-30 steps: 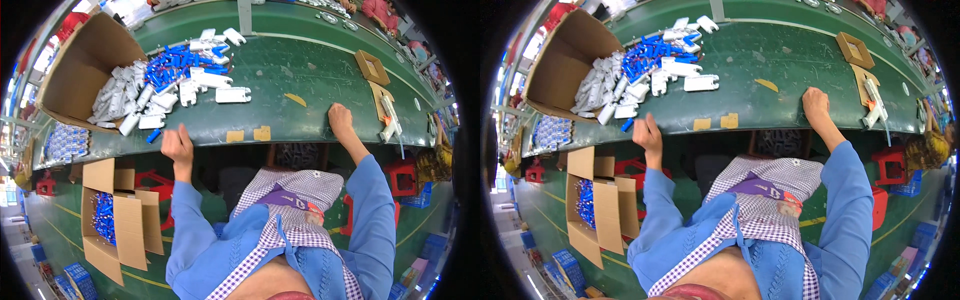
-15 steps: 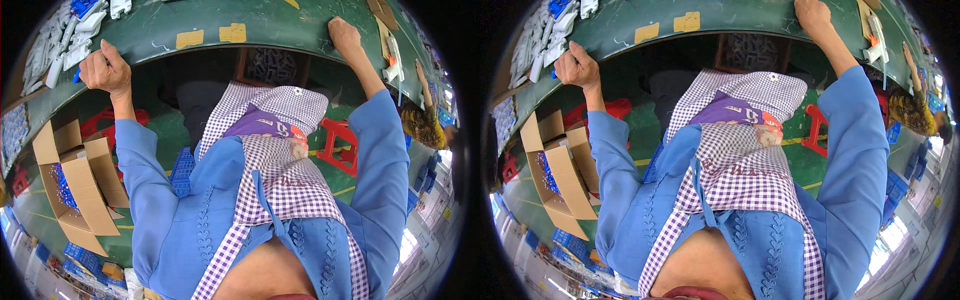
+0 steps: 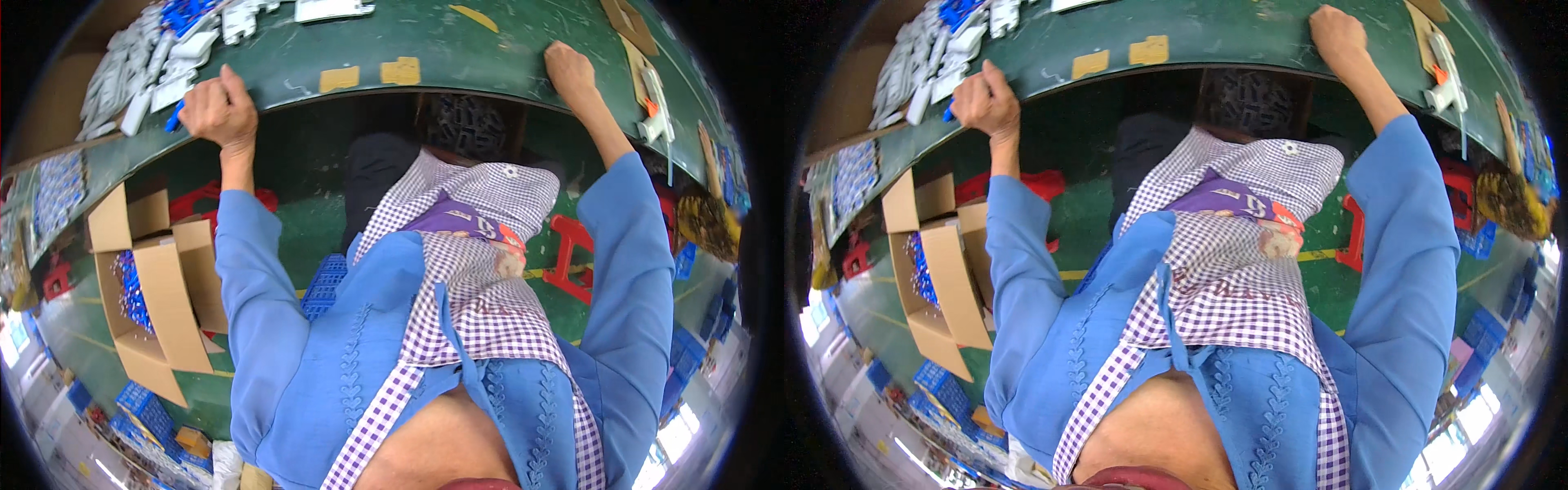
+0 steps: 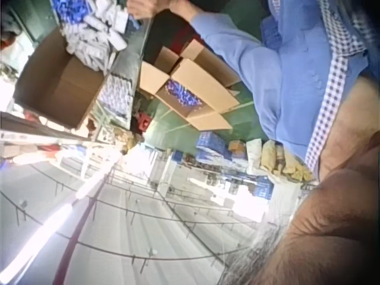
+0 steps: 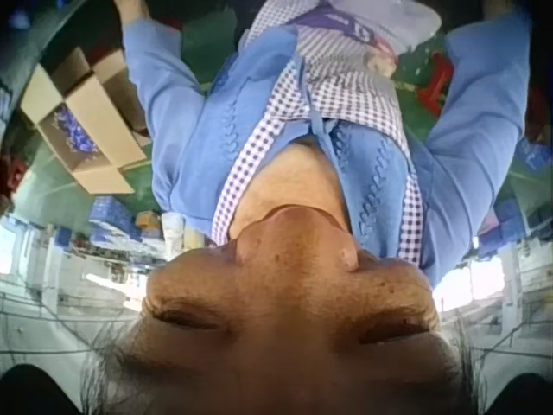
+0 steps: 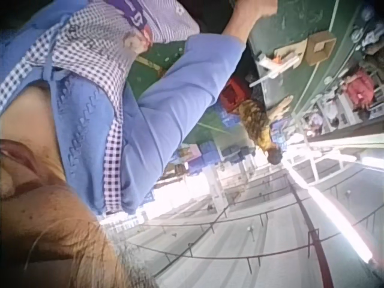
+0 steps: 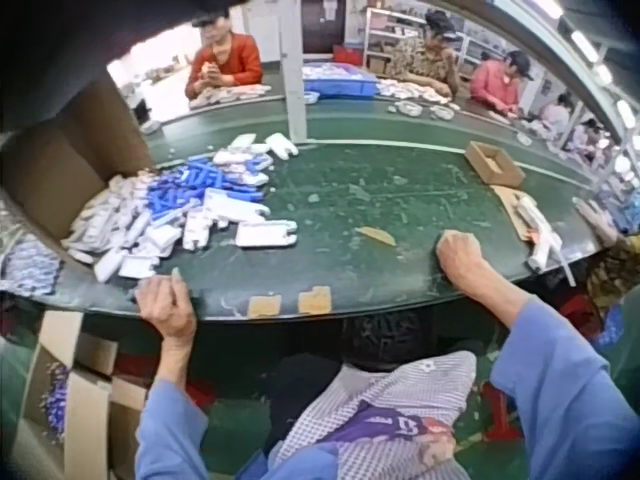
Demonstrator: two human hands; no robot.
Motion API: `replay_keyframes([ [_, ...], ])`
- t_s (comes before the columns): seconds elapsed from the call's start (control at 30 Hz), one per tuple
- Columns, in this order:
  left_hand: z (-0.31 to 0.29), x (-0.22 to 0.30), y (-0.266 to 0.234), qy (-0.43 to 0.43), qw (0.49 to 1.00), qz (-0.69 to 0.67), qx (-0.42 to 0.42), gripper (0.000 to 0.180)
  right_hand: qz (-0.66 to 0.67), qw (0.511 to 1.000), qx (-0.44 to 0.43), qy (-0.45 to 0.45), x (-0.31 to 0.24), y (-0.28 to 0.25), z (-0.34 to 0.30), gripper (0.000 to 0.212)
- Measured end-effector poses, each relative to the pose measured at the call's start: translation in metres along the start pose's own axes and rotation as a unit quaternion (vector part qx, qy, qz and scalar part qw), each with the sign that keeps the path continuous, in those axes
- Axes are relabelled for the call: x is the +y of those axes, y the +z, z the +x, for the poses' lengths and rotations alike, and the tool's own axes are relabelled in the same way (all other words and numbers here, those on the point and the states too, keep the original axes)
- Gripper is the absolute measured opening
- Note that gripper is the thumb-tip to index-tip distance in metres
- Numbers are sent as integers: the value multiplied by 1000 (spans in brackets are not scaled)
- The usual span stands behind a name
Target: Assembling electronic components by inserting small batteries and PCBs into white plastic housings on an assembly line.
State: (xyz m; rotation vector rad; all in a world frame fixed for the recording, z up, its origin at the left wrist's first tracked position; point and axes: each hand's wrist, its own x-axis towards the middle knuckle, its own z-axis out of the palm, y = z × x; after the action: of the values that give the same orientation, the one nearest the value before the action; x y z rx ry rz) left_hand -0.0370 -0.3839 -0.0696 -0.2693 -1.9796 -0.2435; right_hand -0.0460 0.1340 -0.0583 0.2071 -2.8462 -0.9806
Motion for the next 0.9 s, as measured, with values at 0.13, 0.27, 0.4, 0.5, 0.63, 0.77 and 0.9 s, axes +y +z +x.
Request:
replay_keyframes([
  [0.13, 0, -6, -9, 6, 1000, 1, 14, 21, 7, 1000, -17, -10, -21, -39, -1, 19],
  [0.27, 2, -4, -8, 1, 1000, 9, 8, 23, -4, 998, -58, 15, -18, -41, -1, 20],
  [0.4, 4, -2, -13, 3, 1000, 16, -11, 25, 46, 998, -51, 7, -19, -36, 2, 20],
  [0.5, 4, 4, -13, -1, 1000, 7, -13, 26, -7, 1000, 7, 8, -18, -25, -5, 19],
  [0.63, 8, 9, -11, -5, 1000, 5, -12, 26, -7, 1000, 8, -5, -5, -6, -1, 18],
  [0.77, 8, 10, -12, -4, 1000, 3, -4, 26, -27, 999, 43, -11, -5, 3, -2, 17],
  [0.9, 8, 11, -11, -7, 1000, -4, 5, 24, -4, 998, 62, -11, -2, -3, -5, 17],
])
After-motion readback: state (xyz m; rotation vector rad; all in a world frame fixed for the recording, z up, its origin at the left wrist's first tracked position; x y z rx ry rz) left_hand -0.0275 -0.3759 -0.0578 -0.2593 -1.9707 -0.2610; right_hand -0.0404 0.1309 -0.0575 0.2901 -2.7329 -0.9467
